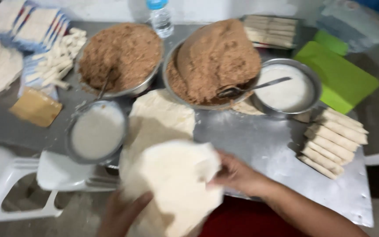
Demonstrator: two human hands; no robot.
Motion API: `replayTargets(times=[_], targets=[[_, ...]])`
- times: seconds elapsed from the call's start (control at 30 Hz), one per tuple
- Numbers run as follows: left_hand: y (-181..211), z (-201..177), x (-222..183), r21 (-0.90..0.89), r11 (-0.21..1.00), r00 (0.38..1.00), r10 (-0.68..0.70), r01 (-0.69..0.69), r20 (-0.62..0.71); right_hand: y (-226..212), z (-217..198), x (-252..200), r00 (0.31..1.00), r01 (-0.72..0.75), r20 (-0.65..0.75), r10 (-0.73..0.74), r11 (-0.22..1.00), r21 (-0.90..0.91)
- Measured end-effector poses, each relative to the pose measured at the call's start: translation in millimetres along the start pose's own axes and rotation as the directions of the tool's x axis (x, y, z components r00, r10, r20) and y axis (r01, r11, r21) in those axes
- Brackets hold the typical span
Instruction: Manually wrapping and rolling food filling into thin dough sheets to create spring rolls or similar items.
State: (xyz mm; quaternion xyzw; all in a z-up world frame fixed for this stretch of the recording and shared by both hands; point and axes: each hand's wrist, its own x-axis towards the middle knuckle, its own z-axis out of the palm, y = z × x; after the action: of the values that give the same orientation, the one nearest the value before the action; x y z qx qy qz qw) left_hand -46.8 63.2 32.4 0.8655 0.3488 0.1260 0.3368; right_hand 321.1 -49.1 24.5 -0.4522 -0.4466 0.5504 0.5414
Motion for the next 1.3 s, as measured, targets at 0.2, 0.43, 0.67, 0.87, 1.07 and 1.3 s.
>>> replayTargets(times=[0.2, 0.43, 0.67, 0.87, 1.07, 1.3], targets=[[50.3, 128.7, 141.3, -0.961, 0.107, 0.929, -0.304, 0.255, 0.212, 12.5, -54.4, -31.0, 0.762, -0.122, -0.357, -0.541, 0.422, -0.899], [114.2, 128.9, 141.8, -0.901, 0.331, 0.933, -0.316, 0.279, 0.172, 2.1, -5.0, -45.0, 0.890, -0.022, -0.402, -0.217, 0.859, -0.512], [97.9, 111.8, 129.9, -0.744, 0.623, 0.941, -0.339, 0.241, 0.020, -2.1, -33.9, -50.4, 0.846, -0.189, -0.532, 0.047, 0.958, -0.216], [116.8, 139.1, 130.7, -0.481, 0.869, 0.931, -0.264, 0.116, -0.254, 17.1, 1.1, -37.4, 0.819, -0.043, -0.497, -0.286, 0.833, -0.551], [35.3, 76.0, 137.8, -0.213, 0.918, 0.878, -0.386, 0.334, -0.285, -7.7, -62.2, -79.6, 0.602, -0.308, -0.792, -0.101, 0.886, -0.347], [-47.5, 16.1, 126.4, 0.334, 0.915, 0.883, -0.048, 0.226, -0.466, -34.5, -120.1, -152.5, 0.526, -0.151, -0.815, -0.243, 0.916, -0.371]])
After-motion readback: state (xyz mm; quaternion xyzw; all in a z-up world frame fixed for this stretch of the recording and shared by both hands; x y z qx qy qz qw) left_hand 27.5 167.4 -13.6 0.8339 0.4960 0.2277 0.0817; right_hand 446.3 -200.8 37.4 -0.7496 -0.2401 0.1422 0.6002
